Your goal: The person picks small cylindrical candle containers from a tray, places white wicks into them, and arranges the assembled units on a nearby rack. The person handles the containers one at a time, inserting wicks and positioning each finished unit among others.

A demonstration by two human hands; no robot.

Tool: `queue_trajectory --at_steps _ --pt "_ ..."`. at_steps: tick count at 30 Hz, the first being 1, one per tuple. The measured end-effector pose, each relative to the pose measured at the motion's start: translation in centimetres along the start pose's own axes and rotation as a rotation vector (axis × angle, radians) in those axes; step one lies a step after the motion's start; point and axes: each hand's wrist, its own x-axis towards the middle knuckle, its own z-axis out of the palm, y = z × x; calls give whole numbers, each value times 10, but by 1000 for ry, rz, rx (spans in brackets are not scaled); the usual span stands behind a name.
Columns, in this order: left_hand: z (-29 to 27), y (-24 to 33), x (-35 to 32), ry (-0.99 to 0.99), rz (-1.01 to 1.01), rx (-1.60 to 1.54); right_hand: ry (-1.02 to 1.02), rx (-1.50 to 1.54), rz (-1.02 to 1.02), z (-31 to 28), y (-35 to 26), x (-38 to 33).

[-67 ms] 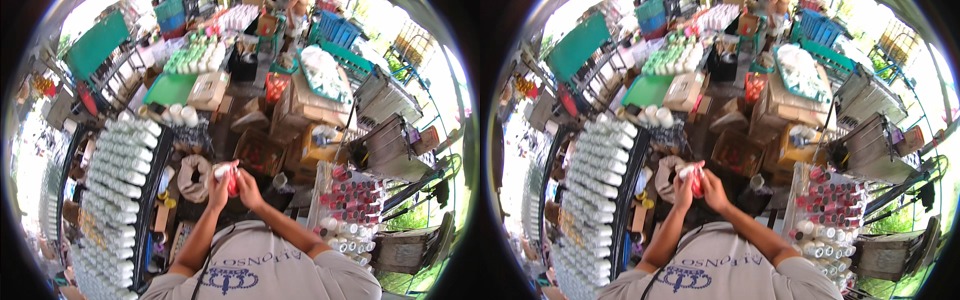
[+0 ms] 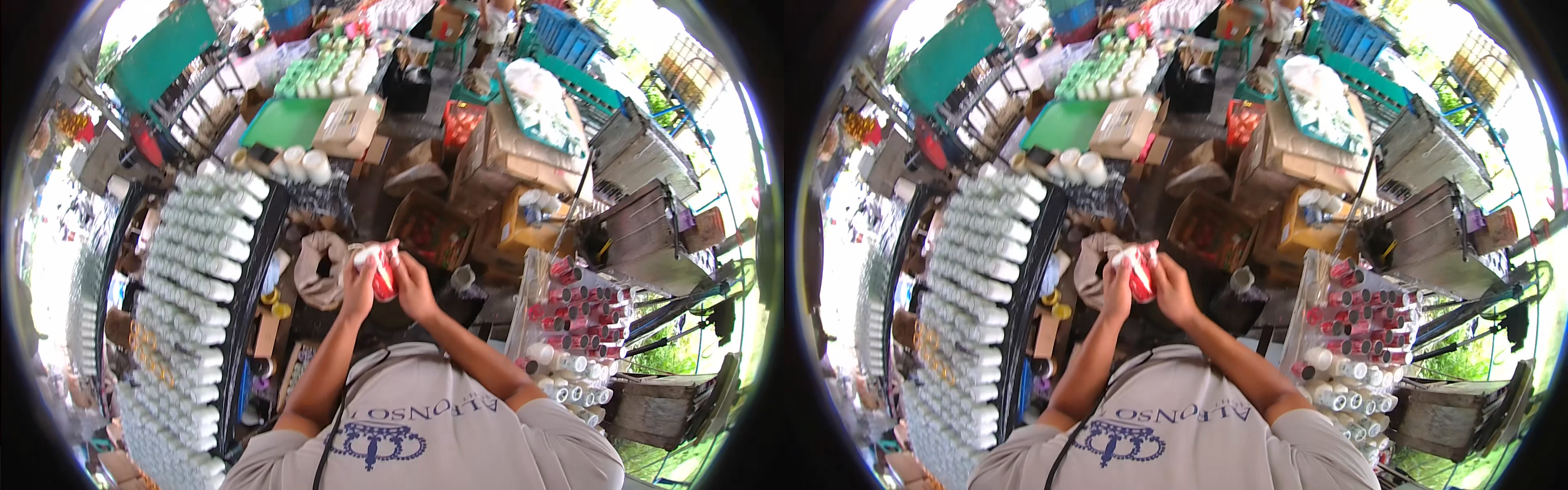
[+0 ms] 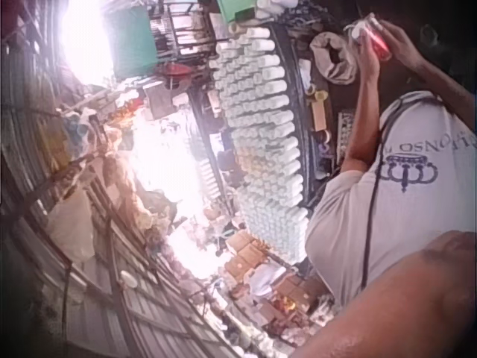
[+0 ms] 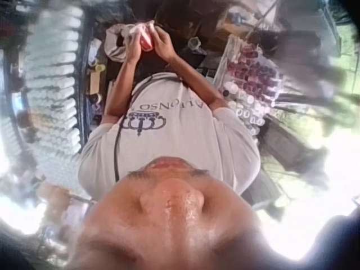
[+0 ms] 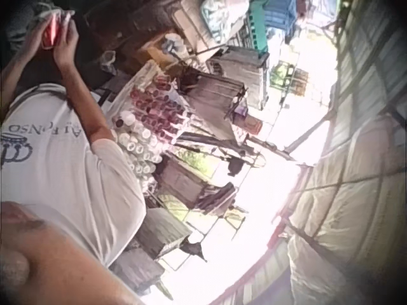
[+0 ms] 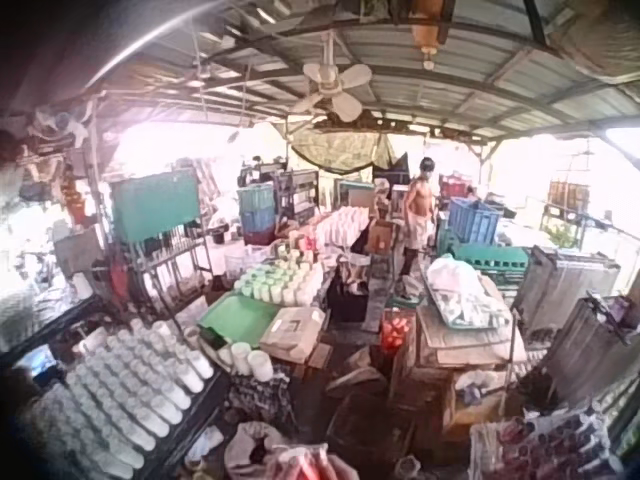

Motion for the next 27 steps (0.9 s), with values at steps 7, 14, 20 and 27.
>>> queue_trajectory --at_steps 7,14,20,27 --pt "-26 -14 0 93 -3 -168 -42 -314 -39 -11 -15 3" --pt "-19 0 -1 66 -55 -155 -128 -173 111 -17 -19 8" --pt "0 9 -2 80 -28 -311 -242 -367 -63 2 -44 7" --pt "5 21 0 -48 54 -189 -295 -463 -128 6 -62 3"
